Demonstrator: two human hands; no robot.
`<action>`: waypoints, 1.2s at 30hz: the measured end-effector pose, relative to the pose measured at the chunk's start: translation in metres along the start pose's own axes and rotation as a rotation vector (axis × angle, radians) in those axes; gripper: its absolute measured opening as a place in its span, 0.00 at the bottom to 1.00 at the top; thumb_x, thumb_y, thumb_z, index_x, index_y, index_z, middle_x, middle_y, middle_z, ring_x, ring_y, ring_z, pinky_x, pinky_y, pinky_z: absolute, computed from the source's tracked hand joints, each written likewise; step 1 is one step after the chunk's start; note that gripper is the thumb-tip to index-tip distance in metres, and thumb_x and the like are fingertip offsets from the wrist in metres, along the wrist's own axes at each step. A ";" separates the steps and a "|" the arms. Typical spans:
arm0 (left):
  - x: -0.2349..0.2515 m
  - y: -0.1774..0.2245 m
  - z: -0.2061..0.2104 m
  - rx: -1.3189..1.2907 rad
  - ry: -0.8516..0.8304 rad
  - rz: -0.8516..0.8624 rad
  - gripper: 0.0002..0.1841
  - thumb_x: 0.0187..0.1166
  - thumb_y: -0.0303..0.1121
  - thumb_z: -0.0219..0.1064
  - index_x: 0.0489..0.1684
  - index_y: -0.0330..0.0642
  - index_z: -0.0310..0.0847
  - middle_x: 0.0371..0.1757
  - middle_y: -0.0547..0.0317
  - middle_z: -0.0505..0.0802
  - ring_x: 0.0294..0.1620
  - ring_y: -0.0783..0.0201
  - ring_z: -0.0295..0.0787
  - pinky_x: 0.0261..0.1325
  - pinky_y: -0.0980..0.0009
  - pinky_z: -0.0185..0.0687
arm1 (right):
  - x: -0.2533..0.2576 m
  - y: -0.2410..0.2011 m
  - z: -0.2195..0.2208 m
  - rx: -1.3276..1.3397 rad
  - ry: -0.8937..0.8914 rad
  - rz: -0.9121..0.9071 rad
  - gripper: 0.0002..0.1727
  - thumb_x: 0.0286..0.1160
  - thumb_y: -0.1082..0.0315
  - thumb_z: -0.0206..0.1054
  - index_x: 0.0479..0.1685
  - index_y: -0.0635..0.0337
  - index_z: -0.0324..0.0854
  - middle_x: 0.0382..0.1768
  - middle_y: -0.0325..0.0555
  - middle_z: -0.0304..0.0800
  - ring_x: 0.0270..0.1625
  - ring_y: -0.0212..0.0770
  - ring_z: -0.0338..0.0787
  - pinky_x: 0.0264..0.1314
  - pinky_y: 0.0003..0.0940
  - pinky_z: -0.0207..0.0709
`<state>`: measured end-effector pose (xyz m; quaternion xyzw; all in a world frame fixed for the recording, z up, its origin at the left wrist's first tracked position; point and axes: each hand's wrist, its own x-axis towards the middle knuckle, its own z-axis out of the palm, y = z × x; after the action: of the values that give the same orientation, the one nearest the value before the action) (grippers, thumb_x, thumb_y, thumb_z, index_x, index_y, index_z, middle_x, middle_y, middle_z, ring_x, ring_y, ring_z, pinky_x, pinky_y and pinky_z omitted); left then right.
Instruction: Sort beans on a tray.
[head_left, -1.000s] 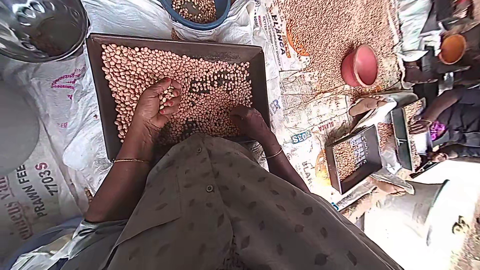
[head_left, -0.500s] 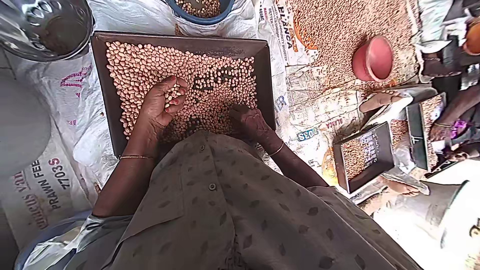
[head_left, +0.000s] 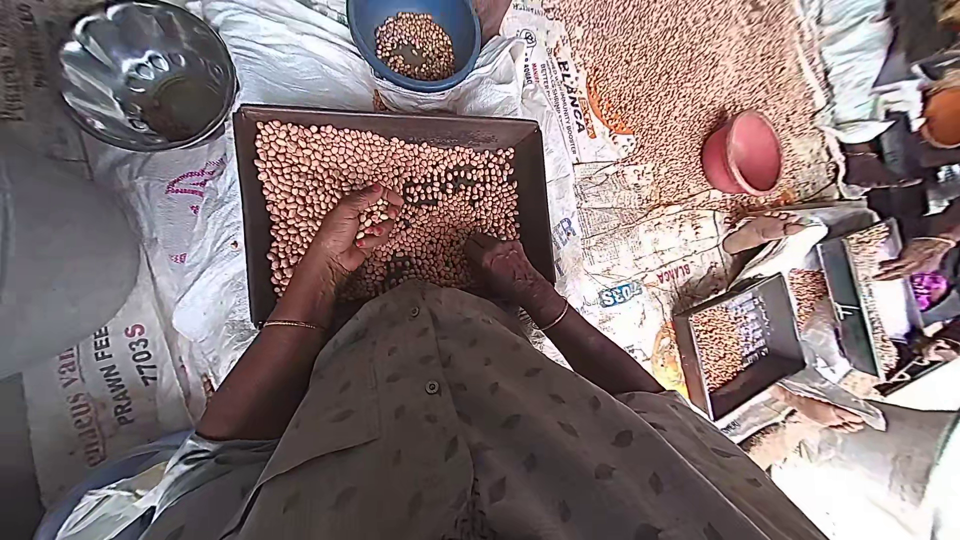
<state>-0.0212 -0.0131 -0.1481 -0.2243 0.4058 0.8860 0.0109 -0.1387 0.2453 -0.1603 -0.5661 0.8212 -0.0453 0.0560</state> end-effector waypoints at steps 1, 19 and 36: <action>0.000 -0.001 0.000 0.001 -0.003 -0.003 0.23 0.95 0.41 0.40 0.42 0.44 0.83 0.29 0.67 0.85 0.12 0.82 0.65 0.11 0.89 0.57 | 0.003 0.000 -0.004 0.038 -0.043 0.040 0.07 0.75 0.70 0.66 0.41 0.64 0.86 0.40 0.56 0.89 0.37 0.56 0.93 0.31 0.54 0.83; 0.023 0.044 0.037 -0.153 0.112 -0.153 0.17 0.94 0.36 0.45 0.43 0.37 0.79 0.26 0.61 0.84 0.09 0.79 0.65 0.09 0.87 0.55 | 0.046 0.002 -0.015 0.986 0.420 0.265 0.09 0.79 0.73 0.64 0.45 0.71 0.86 0.35 0.45 0.92 0.30 0.28 0.89 0.38 0.25 0.86; -0.003 0.059 0.056 1.210 -0.477 0.127 0.16 0.92 0.35 0.55 0.40 0.40 0.90 0.37 0.63 0.93 0.39 0.72 0.88 0.48 0.70 0.83 | -0.011 0.015 -0.026 0.907 -0.293 0.046 0.13 0.84 0.68 0.63 0.55 0.63 0.90 0.49 0.49 0.94 0.51 0.36 0.91 0.61 0.40 0.82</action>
<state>-0.0521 -0.0119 -0.0732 0.0486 0.8317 0.5255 0.1725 -0.1521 0.2612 -0.1363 -0.4665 0.7143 -0.3177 0.4138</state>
